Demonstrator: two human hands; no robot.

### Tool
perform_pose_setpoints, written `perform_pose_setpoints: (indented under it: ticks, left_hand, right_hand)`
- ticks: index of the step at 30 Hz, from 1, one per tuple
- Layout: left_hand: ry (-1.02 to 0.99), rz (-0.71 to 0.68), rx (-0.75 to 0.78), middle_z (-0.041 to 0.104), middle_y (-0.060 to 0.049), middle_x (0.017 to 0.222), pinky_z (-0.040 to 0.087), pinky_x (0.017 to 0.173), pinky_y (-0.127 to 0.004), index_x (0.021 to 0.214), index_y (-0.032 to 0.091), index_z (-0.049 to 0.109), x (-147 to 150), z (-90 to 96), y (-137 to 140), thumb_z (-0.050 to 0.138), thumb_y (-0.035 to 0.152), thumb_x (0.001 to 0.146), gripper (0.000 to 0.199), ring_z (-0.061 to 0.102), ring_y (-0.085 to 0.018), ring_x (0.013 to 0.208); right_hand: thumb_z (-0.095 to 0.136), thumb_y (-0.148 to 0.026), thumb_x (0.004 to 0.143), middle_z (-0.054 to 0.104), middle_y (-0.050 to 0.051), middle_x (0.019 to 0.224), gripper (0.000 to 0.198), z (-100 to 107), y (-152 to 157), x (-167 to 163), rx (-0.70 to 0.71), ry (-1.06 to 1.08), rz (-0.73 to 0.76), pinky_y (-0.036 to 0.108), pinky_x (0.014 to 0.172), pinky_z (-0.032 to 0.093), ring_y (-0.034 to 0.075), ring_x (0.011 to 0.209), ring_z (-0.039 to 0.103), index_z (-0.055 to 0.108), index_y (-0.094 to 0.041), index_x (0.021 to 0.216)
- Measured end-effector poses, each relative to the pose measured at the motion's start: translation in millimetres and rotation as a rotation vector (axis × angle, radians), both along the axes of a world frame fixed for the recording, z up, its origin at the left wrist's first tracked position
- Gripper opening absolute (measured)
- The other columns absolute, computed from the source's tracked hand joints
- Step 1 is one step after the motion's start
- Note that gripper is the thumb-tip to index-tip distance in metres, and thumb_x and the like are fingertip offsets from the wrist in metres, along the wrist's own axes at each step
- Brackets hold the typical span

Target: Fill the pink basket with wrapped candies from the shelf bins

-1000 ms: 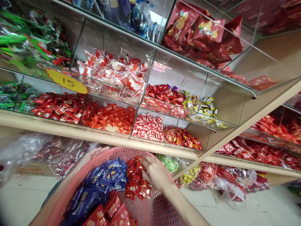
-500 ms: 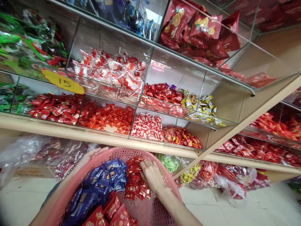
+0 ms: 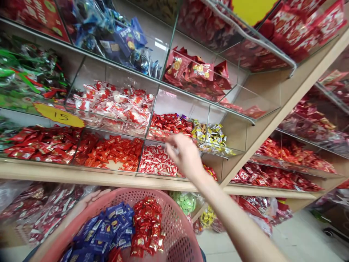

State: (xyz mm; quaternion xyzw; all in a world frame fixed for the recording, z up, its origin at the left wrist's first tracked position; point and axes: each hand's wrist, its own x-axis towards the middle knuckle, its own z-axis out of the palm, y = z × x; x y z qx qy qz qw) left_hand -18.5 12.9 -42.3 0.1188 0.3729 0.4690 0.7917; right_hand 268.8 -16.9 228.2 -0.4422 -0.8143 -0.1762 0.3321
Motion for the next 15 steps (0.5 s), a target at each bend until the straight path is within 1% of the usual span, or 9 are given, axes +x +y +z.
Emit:
perform_pose_setpoints:
  ticks: [2, 3, 4, 7, 8, 9, 10, 12, 15]
  left_hand:
    - [-0.010, 0.012, -0.014, 0.063, -0.007, 0.106, 0.041, 0.093, -0.027, 0.136, 0.007, 0.023, 1.2, 0.3, -0.5, 0.039, 0.030, 0.085, 0.059, 0.046, -0.019, 0.113]
    - [-0.013, 0.018, -0.016, 0.062, -0.007, 0.107, 0.041, 0.094, -0.028, 0.136, 0.006, 0.024, 1.6, 0.9, -1.0, 0.039, 0.031, 0.085, 0.059, 0.046, -0.019, 0.113]
    - [-0.011, 0.022, -0.014, 0.061, -0.008, 0.110, 0.041, 0.094, -0.028, 0.136, 0.006, 0.024, 1.8, 1.7, -1.5, 0.039, 0.031, 0.085, 0.059, 0.046, -0.019, 0.113]
    - [0.018, 0.017, 0.009, 0.054, -0.010, 0.118, 0.043, 0.093, -0.029, 0.136, 0.004, 0.022, 1.7, 4.3, -2.9, 0.040, 0.033, 0.083, 0.063, 0.045, -0.021, 0.113]
    - [0.028, 0.010, 0.014, 0.052, -0.011, 0.119, 0.043, 0.092, -0.030, 0.136, 0.004, 0.021, 1.6, 5.0, -3.2, 0.041, 0.033, 0.083, 0.064, 0.044, -0.022, 0.113]
    - [0.033, 0.004, 0.017, 0.051, -0.011, 0.120, 0.043, 0.093, -0.030, 0.137, 0.004, 0.021, 1.4, 5.5, -3.3, 0.040, 0.033, 0.083, 0.064, 0.044, -0.022, 0.113]
    - [0.031, 0.001, 0.013, 0.051, -0.011, 0.120, 0.042, 0.093, -0.031, 0.137, 0.004, 0.021, 1.2, 6.0, -3.3, 0.039, 0.033, 0.084, 0.063, 0.044, -0.022, 0.113]
    - [0.006, -0.002, 0.004, 0.054, -0.010, 0.116, 0.041, 0.095, -0.032, 0.137, 0.005, 0.021, 0.7, 6.3, -2.7, 0.038, 0.032, 0.085, 0.061, 0.044, -0.022, 0.112]
    - [-0.021, -0.017, -0.006, 0.060, -0.009, 0.107, 0.039, 0.097, -0.034, 0.136, 0.005, 0.022, 0.2, 6.0, -1.3, 0.038, 0.030, 0.085, 0.059, 0.044, -0.022, 0.112]
  right_hand:
    - [0.045, -0.024, 0.080, 0.061, 0.006, 0.085, 0.019, 35.5, 29.3, 14.7, 0.045, 0.057, -0.090, 0.027, 0.069, 0.041, 0.014, 0.074, 0.054, 0.057, -0.016, 0.092]
    - [0.047, -0.023, 0.078, 0.062, 0.005, 0.082, 0.019, 46.7, 45.1, 23.4, 0.015, 0.058, -0.135, 0.027, 0.067, 0.041, 0.014, 0.072, 0.054, 0.058, -0.015, 0.091]
    - [0.050, -0.022, 0.075, 0.063, 0.004, 0.077, 0.018, 53.9, 60.3, 32.3, -0.064, 0.041, -0.174, 0.026, 0.065, 0.041, 0.013, 0.068, 0.054, 0.060, -0.014, 0.088]
    - [0.056, -0.019, 0.068, 0.063, 0.001, 0.069, 0.017, 59.4, 93.7, 53.5, -0.431, -0.032, -0.221, 0.023, 0.059, 0.042, 0.011, 0.061, 0.053, 0.063, -0.013, 0.082]
    - [0.056, -0.018, 0.068, 0.064, 0.000, 0.070, 0.017, 59.0, 98.9, 57.5, -0.534, -0.040, -0.210, 0.022, 0.059, 0.042, 0.010, 0.061, 0.054, 0.064, -0.013, 0.082]
    - [0.056, -0.019, 0.068, 0.064, 0.000, 0.071, 0.017, 58.7, 101.2, 59.8, -0.603, -0.037, -0.190, 0.022, 0.060, 0.043, 0.010, 0.061, 0.054, 0.064, -0.013, 0.082]
    - [0.056, -0.020, 0.069, 0.065, 0.001, 0.072, 0.017, 59.0, 100.9, 60.5, -0.638, -0.024, -0.163, 0.022, 0.061, 0.044, 0.009, 0.062, 0.055, 0.064, -0.013, 0.082]
    - [0.056, -0.028, 0.071, 0.065, 0.001, 0.072, 0.019, 61.5, 95.1, 58.1, -0.660, 0.008, -0.119, 0.023, 0.061, 0.045, 0.010, 0.062, 0.056, 0.065, -0.014, 0.082]
    - [0.055, -0.043, 0.072, 0.064, 0.002, 0.065, 0.032, 68.1, 84.3, 50.3, -0.776, -0.007, -0.112, 0.024, 0.054, 0.045, 0.010, 0.054, 0.055, 0.065, -0.014, 0.082]
